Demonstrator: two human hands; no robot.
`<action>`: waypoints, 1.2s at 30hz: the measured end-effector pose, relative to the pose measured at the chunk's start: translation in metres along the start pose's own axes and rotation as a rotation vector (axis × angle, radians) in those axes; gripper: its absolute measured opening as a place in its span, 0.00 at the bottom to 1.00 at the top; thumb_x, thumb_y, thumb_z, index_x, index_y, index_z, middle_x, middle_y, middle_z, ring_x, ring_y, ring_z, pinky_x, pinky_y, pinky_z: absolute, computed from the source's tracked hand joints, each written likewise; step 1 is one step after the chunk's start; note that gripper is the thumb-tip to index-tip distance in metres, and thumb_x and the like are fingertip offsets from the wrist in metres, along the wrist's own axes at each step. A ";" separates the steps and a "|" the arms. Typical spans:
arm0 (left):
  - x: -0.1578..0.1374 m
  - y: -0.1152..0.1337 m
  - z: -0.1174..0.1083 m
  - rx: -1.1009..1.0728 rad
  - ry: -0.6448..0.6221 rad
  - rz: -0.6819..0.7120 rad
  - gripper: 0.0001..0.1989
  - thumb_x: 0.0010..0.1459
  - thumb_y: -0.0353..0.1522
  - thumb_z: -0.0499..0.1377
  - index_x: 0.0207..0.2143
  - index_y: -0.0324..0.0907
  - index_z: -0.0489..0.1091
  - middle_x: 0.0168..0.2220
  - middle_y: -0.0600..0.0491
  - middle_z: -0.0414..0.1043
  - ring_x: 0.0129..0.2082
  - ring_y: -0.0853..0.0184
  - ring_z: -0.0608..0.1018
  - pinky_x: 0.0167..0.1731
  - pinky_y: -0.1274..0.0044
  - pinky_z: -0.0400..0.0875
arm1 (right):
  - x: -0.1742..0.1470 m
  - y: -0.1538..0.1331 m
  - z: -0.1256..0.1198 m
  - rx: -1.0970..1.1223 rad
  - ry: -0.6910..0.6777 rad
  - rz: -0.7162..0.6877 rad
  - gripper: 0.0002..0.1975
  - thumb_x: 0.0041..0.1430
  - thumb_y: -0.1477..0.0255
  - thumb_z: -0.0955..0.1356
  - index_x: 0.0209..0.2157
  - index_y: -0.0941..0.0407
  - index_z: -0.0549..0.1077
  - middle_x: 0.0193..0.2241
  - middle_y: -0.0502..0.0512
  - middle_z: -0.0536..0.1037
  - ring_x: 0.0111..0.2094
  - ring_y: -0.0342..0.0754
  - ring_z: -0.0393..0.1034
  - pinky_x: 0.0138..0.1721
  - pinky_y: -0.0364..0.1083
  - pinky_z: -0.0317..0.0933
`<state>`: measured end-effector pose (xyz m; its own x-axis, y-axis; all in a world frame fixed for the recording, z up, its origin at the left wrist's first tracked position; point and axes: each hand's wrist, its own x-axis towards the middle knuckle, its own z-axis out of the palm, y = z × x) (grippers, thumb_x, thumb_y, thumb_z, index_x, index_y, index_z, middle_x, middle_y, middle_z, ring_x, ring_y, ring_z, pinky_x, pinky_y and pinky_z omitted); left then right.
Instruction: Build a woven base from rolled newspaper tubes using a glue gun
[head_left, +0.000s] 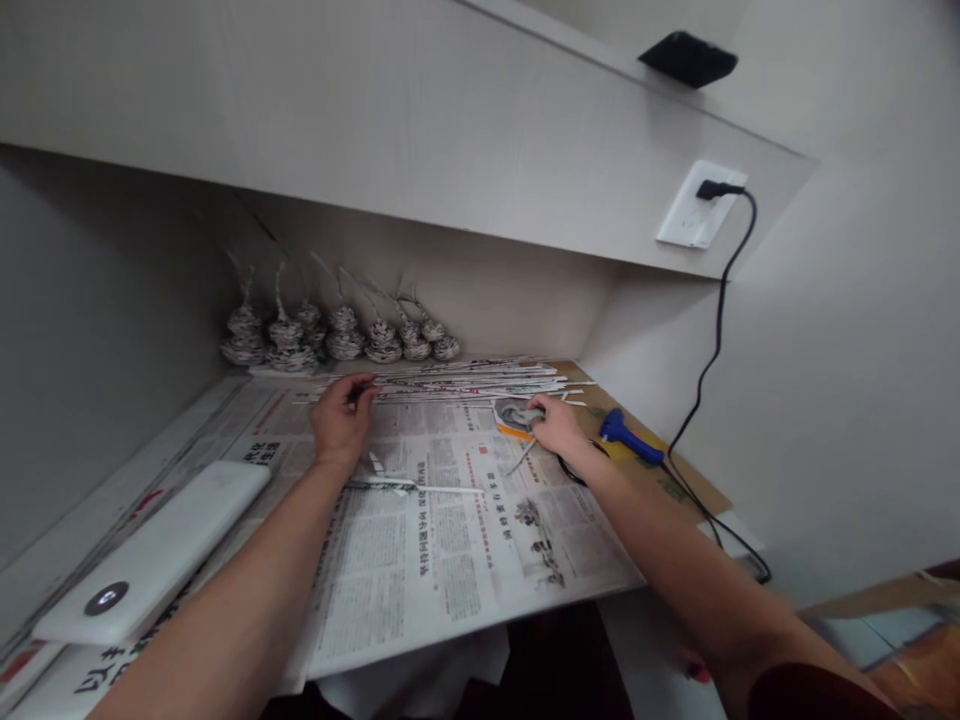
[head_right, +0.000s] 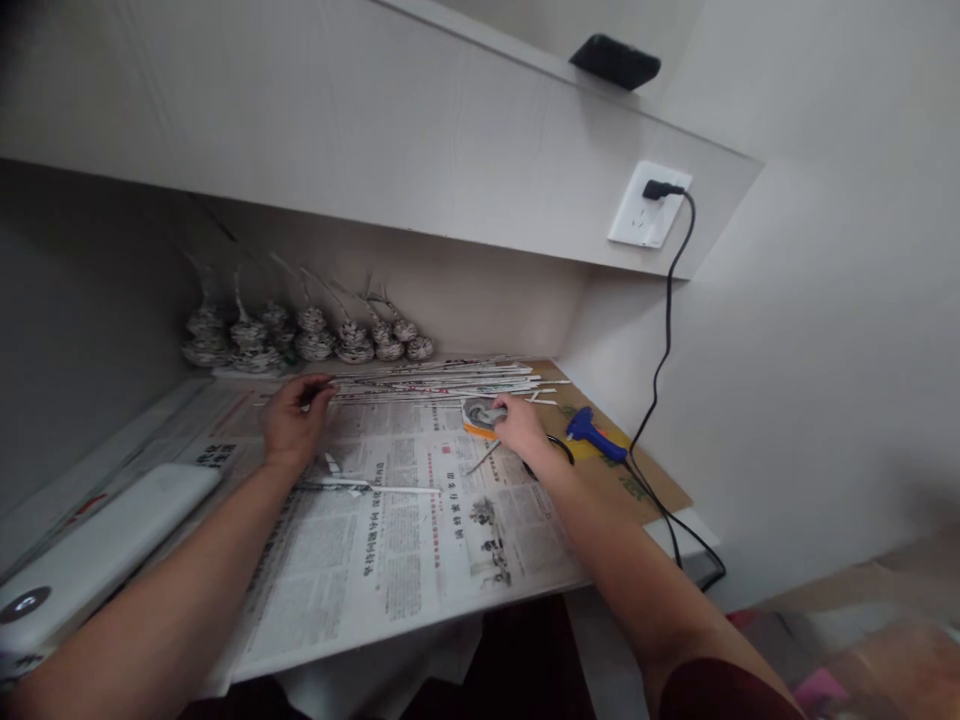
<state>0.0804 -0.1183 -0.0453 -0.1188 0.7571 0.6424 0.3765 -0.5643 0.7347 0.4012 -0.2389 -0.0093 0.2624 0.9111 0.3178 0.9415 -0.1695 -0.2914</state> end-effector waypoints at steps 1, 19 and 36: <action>0.000 -0.002 0.001 -0.002 0.001 -0.001 0.11 0.54 0.36 0.57 0.39 0.44 0.71 0.38 0.52 0.76 0.37 0.65 0.77 0.42 0.73 0.71 | 0.001 -0.005 0.003 -0.007 -0.006 -0.013 0.15 0.48 0.79 0.63 0.38 0.55 0.74 0.37 0.53 0.78 0.38 0.49 0.70 0.40 0.43 0.60; -0.001 0.002 0.002 0.012 -0.045 -0.006 0.17 0.53 0.27 0.53 0.45 0.42 0.72 0.36 0.51 0.77 0.36 0.64 0.78 0.42 0.72 0.72 | -0.046 -0.027 -0.029 -0.005 -0.275 -0.638 0.06 0.52 0.75 0.70 0.35 0.54 0.77 0.36 0.55 0.77 0.43 0.51 0.64 0.46 0.51 0.54; -0.033 0.058 0.013 -0.289 -0.658 0.026 0.10 0.50 0.37 0.62 0.33 0.41 0.77 0.34 0.49 0.78 0.36 0.65 0.77 0.40 0.75 0.68 | -0.043 -0.094 -0.009 0.555 0.044 -0.549 0.08 0.60 0.69 0.65 0.35 0.55 0.75 0.32 0.54 0.77 0.35 0.46 0.70 0.35 0.44 0.61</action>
<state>0.1176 -0.1714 -0.0265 0.4995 0.7321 0.4631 0.1026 -0.5808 0.8075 0.3036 -0.2656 0.0120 -0.1915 0.7925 0.5790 0.6984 0.5246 -0.4870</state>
